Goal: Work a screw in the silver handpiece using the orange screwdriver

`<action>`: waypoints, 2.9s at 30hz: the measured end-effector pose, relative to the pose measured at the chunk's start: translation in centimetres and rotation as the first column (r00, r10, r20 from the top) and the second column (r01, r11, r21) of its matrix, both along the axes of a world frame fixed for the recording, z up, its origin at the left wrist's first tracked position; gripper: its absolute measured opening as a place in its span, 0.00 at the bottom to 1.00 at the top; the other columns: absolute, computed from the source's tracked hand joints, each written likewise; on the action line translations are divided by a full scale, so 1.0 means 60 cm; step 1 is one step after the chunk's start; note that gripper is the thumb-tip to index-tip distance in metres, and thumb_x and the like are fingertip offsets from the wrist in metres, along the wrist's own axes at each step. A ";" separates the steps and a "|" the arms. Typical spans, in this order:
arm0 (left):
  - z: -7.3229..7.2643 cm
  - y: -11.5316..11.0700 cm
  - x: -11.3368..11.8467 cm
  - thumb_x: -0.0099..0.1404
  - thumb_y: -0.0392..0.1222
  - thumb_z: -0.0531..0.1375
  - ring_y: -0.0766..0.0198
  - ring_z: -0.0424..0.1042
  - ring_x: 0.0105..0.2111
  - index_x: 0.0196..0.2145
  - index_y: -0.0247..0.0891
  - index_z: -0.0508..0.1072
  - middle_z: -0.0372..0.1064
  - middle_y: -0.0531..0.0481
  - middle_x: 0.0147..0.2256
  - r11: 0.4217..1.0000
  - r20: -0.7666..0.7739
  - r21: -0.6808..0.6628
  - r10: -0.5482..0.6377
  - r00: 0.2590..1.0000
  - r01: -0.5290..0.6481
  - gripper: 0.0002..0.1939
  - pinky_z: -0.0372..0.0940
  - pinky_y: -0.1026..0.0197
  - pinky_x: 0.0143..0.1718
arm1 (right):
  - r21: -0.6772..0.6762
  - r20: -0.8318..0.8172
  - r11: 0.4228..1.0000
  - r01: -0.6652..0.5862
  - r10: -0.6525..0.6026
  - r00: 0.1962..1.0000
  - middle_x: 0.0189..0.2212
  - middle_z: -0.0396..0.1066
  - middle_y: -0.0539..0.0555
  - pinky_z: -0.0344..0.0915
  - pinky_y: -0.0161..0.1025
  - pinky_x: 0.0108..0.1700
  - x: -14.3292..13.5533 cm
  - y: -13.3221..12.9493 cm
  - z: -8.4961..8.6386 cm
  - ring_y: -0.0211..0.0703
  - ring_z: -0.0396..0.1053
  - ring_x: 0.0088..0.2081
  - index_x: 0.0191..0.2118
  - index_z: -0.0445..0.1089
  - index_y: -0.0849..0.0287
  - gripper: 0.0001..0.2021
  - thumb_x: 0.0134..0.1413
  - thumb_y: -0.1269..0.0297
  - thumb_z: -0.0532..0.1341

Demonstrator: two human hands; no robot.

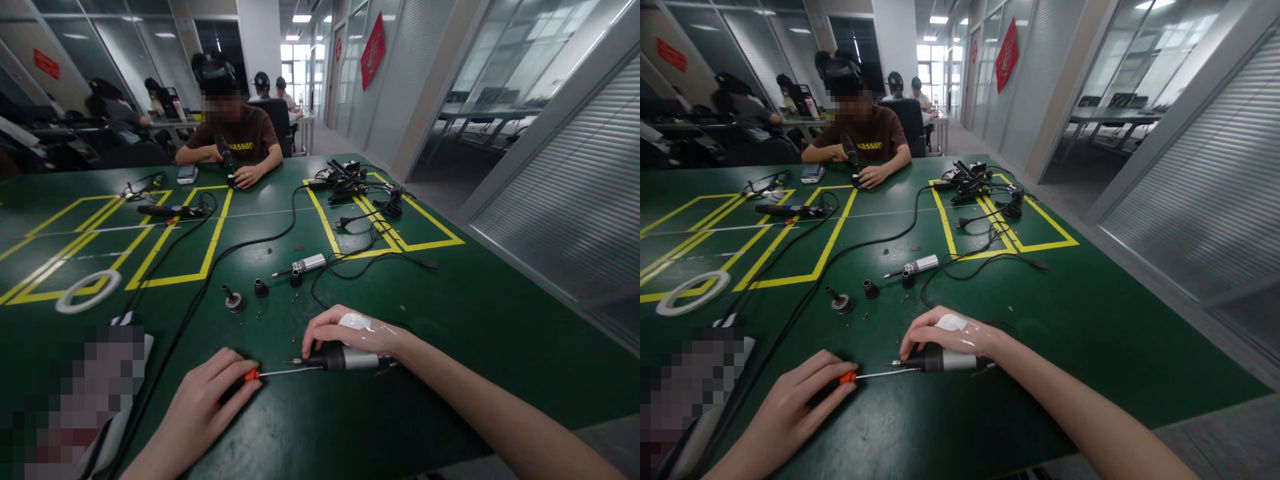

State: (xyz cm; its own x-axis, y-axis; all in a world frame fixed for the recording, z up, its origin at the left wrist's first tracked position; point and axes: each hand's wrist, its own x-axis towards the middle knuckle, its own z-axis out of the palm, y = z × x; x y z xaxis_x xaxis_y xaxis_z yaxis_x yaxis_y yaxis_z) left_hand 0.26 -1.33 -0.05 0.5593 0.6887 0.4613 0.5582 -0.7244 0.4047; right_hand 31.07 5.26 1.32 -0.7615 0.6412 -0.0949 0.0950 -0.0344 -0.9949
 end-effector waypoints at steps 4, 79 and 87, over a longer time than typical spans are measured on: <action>0.002 -0.006 0.001 0.78 0.47 0.60 0.65 0.79 0.31 0.47 0.41 0.78 0.77 0.50 0.35 1.000 0.039 -0.016 0.016 0.999 -0.015 0.10 0.73 0.69 0.34 | -0.028 0.006 1.000 0.000 0.000 1.000 0.40 0.82 0.59 0.69 0.41 0.52 0.000 0.000 0.003 0.47 0.77 0.44 0.38 0.82 0.63 0.22 0.66 0.46 0.62; 0.002 -0.007 0.003 0.75 0.46 0.61 0.65 0.77 0.28 0.45 0.39 0.80 0.76 0.49 0.31 0.998 -0.026 -0.056 0.038 0.999 -0.039 0.10 0.70 0.67 0.29 | -0.028 0.011 0.999 0.021 -0.021 1.000 0.40 0.82 0.59 0.70 0.43 0.53 0.001 -0.004 0.009 0.47 0.78 0.44 0.38 0.82 0.62 0.22 0.66 0.46 0.63; 0.007 -0.006 0.004 0.75 0.41 0.60 0.66 0.76 0.27 0.40 0.39 0.77 0.75 0.51 0.29 0.999 -0.031 -0.039 0.017 0.999 -0.018 0.07 0.67 0.68 0.28 | -0.009 0.008 1.000 0.013 -0.013 1.000 0.41 0.82 0.59 0.70 0.43 0.53 0.003 -0.002 0.005 0.47 0.78 0.45 0.39 0.82 0.63 0.21 0.67 0.48 0.62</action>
State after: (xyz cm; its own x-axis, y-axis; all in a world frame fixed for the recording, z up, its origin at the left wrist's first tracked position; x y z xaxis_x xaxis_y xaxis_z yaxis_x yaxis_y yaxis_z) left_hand 0.51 -1.68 0.35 0.5605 0.7159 0.4163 0.5834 -0.6981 0.4150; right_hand 31.26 5.12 1.63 -0.7522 0.6502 -0.1067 0.1021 -0.0450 -0.9938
